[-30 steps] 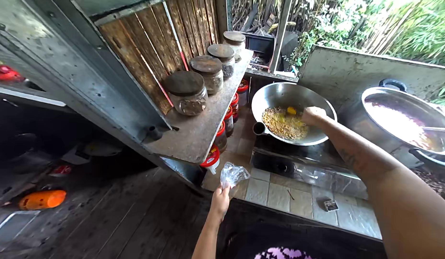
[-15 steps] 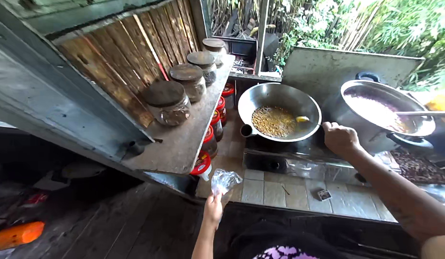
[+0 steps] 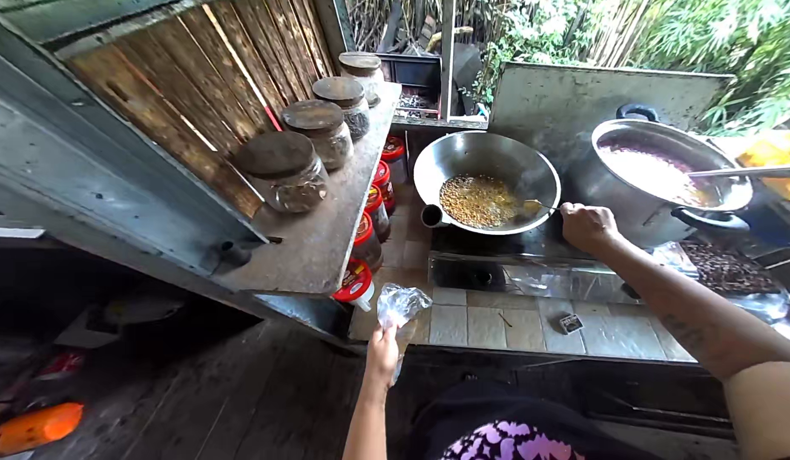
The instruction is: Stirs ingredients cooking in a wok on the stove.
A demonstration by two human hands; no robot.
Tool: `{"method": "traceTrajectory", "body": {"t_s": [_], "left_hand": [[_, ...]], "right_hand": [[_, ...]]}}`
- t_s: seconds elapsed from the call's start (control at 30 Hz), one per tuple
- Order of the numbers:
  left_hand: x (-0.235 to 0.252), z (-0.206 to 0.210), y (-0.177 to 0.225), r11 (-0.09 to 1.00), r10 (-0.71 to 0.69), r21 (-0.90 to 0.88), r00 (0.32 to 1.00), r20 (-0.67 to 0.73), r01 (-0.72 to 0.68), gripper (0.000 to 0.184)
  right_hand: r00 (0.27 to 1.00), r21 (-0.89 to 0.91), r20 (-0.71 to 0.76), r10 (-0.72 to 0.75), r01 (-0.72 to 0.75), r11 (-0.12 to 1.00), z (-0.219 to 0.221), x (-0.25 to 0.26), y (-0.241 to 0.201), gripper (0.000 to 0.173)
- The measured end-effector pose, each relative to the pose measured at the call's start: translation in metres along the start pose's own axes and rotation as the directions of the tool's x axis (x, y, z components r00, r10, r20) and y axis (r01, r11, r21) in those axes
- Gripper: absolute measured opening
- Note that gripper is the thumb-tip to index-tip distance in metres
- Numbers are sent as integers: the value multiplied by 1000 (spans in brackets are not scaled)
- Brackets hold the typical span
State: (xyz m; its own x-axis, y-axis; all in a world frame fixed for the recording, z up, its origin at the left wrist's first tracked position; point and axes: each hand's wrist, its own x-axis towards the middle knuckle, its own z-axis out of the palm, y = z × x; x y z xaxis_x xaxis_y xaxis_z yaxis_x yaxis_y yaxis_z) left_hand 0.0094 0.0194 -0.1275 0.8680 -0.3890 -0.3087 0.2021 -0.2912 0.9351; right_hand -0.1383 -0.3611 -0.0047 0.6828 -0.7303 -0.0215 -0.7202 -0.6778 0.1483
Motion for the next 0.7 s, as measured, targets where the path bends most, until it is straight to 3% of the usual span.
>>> {"method": "traceTrajectory", "body": {"t_s": [0.07, 0.2, 0.33, 0.47, 0.57, 0.63, 0.7], "left_hand": [[1, 0, 1, 1000, 2, 7, 1000, -4, -2, 35], [2, 1, -1, 999, 24, -33, 1000, -2, -24, 34], [1, 4, 4, 998, -30, -48, 999, 11, 31, 35], [-3, 4, 4, 998, -48, -43, 999, 11, 48, 34], [-4, -1, -1, 998, -37, -58, 999, -7, 36, 34], [-5, -3, -5, 996, -23, -91, 1000, -17, 21, 33], [-6, -3, -7, 994, -25, -111, 999, -30, 22, 33]], "right_hand": [[998, 9, -67, 3, -2, 1000, -4, 2, 0, 19], [994, 27, 93, 50, -53, 998, -8, 6, 1, 19], [931, 225, 339, 138, -222, 949, -84, 12, -34, 38], [916, 201, 347, 200, -281, 938, -113, 31, -60, 34], [896, 182, 411, 167, -261, 948, -118, 40, -77, 32], [862, 288, 501, 74, -247, 925, -108, 53, -92, 32], [831, 437, 556, 17, -310, 844, -72, 85, -100, 30]]}}
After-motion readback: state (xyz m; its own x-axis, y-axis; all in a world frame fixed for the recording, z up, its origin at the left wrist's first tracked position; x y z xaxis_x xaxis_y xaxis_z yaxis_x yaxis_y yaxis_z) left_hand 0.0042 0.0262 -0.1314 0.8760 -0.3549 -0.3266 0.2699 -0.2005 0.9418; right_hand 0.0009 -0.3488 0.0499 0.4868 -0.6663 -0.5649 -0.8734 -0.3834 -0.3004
